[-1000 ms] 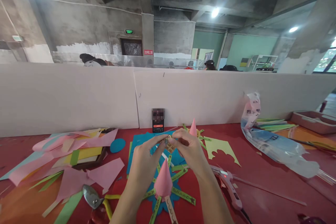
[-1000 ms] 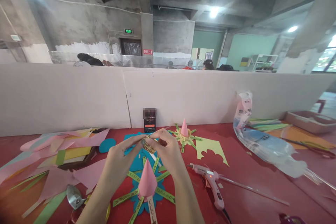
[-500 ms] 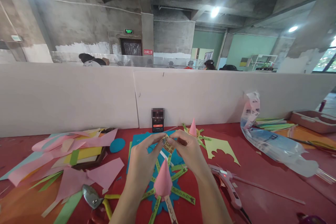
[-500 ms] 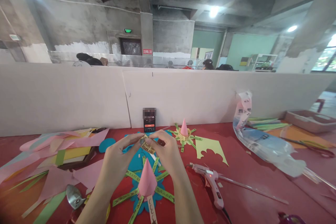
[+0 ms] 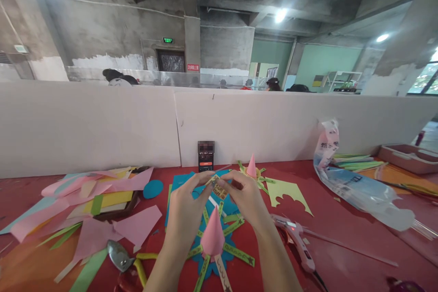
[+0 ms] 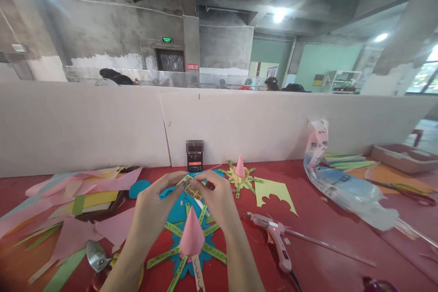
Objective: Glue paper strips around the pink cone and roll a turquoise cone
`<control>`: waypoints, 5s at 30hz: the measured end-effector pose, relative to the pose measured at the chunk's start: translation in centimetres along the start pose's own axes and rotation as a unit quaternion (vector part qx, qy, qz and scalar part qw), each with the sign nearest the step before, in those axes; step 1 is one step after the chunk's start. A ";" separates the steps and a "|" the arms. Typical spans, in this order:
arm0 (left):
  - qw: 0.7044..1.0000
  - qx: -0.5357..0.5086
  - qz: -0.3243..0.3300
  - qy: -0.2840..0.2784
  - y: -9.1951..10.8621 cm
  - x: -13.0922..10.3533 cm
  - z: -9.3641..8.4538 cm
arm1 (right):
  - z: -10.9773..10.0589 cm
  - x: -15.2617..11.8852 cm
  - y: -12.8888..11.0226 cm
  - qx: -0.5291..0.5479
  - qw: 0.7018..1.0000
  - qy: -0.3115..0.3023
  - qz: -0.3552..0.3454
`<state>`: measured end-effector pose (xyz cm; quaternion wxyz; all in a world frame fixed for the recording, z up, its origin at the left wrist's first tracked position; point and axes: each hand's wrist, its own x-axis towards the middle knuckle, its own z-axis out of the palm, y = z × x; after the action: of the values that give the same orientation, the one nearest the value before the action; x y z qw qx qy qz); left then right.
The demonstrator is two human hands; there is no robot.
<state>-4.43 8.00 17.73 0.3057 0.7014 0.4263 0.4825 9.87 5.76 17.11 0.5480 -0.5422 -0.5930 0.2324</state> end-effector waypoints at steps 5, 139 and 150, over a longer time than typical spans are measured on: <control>0.999 0.001 -0.007 0.039 -0.4 0.2 -0.3 | 0.0 0.0 0.2 -0.001 1.000 0.024 0.016; 0.984 0.071 0.109 -0.125 -9.0 -9.0 2.4 | 3.0 -8.9 4.9 -0.384 0.911 -0.149 0.031; 0.962 0.143 0.157 -0.173 -12.1 -10.0 3.2 | 2.8 -11.2 8.6 -0.350 0.936 -0.038 -0.003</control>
<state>-6.85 4.48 2.30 0.1916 0.8687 0.3156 0.3301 8.51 -0.80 4.38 0.3010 -0.6887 -0.6590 0.0289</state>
